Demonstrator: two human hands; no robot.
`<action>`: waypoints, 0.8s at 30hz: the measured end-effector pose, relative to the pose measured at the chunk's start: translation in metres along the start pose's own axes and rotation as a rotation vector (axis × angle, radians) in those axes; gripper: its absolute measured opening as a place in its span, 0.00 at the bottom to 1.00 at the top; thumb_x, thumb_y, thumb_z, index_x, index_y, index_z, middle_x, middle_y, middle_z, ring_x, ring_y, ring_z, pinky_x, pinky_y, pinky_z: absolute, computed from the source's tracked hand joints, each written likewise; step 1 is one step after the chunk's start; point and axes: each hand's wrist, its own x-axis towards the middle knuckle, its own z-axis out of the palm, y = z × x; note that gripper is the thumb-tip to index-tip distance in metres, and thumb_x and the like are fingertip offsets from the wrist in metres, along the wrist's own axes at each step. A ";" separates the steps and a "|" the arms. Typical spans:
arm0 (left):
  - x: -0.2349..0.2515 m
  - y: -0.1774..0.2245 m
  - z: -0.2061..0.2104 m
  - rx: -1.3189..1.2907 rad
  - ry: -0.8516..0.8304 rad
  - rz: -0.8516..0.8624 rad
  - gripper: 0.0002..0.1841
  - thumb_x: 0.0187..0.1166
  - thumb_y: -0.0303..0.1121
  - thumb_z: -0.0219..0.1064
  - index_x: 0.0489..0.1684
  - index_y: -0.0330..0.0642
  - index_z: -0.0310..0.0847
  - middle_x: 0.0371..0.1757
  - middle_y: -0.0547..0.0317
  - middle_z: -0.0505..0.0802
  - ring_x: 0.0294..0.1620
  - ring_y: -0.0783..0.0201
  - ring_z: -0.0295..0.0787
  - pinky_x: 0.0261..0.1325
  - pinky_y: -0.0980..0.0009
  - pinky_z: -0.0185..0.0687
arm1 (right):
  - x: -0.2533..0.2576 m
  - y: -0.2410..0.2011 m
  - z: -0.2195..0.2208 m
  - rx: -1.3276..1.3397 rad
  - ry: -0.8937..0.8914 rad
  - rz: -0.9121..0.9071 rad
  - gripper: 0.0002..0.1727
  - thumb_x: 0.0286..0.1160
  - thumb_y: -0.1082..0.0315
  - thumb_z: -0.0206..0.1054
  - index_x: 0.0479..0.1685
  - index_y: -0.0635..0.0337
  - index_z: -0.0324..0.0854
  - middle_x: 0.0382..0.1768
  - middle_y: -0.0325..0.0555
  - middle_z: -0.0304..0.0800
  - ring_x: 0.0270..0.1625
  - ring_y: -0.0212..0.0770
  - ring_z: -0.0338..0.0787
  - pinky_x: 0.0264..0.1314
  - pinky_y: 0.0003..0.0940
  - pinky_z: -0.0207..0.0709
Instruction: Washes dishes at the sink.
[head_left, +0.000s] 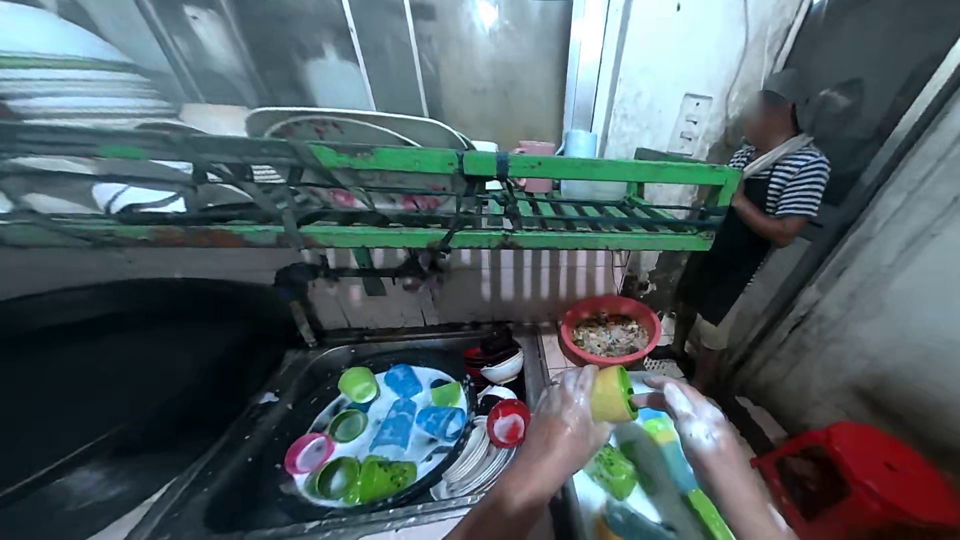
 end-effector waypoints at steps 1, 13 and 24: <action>-0.003 0.002 0.003 0.021 0.017 0.052 0.39 0.67 0.46 0.79 0.82 0.47 0.73 0.75 0.48 0.84 0.78 0.47 0.78 0.79 0.47 0.74 | 0.000 -0.011 0.004 0.059 -0.055 0.101 0.22 0.94 0.63 0.46 0.65 0.65 0.84 0.57 0.52 0.93 0.62 0.42 0.90 0.72 0.42 0.79; 0.000 -0.040 -0.015 0.209 0.016 -0.040 0.43 0.71 0.52 0.78 0.86 0.42 0.66 0.77 0.43 0.81 0.74 0.44 0.81 0.75 0.45 0.76 | 0.009 0.023 0.006 -0.280 -0.191 0.353 0.28 0.87 0.50 0.63 0.68 0.68 0.81 0.62 0.67 0.87 0.68 0.62 0.85 0.74 0.63 0.72; -0.005 -0.024 0.024 -1.238 -0.042 -0.492 0.33 0.90 0.58 0.51 0.94 0.67 0.49 0.70 0.39 0.84 0.57 0.43 0.88 0.47 0.45 0.87 | -0.077 0.066 0.021 -0.489 -0.904 -0.171 0.36 0.77 0.50 0.71 0.84 0.53 0.73 0.88 0.49 0.68 0.90 0.51 0.65 0.92 0.57 0.55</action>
